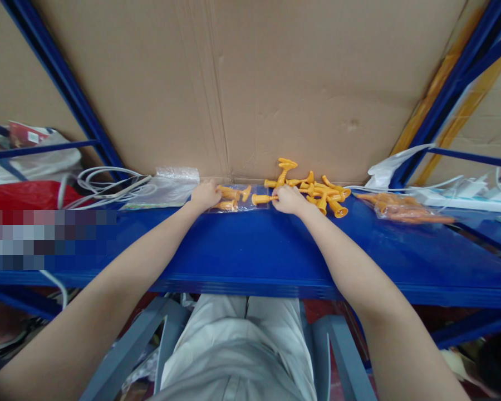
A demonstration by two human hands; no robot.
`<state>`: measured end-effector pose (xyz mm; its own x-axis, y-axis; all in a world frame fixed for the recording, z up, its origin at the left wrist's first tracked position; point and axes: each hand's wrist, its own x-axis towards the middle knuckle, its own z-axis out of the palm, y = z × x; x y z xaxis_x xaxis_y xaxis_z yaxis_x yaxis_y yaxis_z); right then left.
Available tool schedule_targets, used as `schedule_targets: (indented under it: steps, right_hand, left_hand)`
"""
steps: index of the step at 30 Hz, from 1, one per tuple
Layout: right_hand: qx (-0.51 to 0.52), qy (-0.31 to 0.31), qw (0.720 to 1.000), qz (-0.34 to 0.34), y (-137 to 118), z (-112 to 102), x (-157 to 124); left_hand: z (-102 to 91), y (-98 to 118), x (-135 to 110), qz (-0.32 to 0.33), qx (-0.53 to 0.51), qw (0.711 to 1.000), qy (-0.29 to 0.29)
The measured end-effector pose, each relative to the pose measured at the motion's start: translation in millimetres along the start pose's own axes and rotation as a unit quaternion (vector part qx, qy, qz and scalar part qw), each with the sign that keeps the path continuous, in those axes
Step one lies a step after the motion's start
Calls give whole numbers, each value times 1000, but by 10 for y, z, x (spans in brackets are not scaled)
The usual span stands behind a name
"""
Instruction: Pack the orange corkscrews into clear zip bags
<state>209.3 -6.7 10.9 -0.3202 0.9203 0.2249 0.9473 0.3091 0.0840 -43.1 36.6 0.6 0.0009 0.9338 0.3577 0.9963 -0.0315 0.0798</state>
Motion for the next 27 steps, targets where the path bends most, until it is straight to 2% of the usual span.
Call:
schedule_targets:
  steps: [3, 5, 12, 18, 27]
  right_hand:
    - [39, -4, 999, -3, -46, 12, 18]
    - [63, -5, 998, -1, -67, 17, 33]
    - [113, 33, 993, -5, -94, 19, 51]
    - [130, 25, 991, -4, -86, 39, 60]
    - [233, 40, 972, 4, 23, 150, 136]
  left_hand:
    - [7, 8, 8, -43, 4, 999, -24]
    - [22, 0, 19, -47, 5, 998, -40]
    - [80, 36, -7, 12, 7, 999, -32]
    - [107, 126, -37, 68, -29, 997, -31]
    - [64, 114, -22, 32, -88, 995, -33]
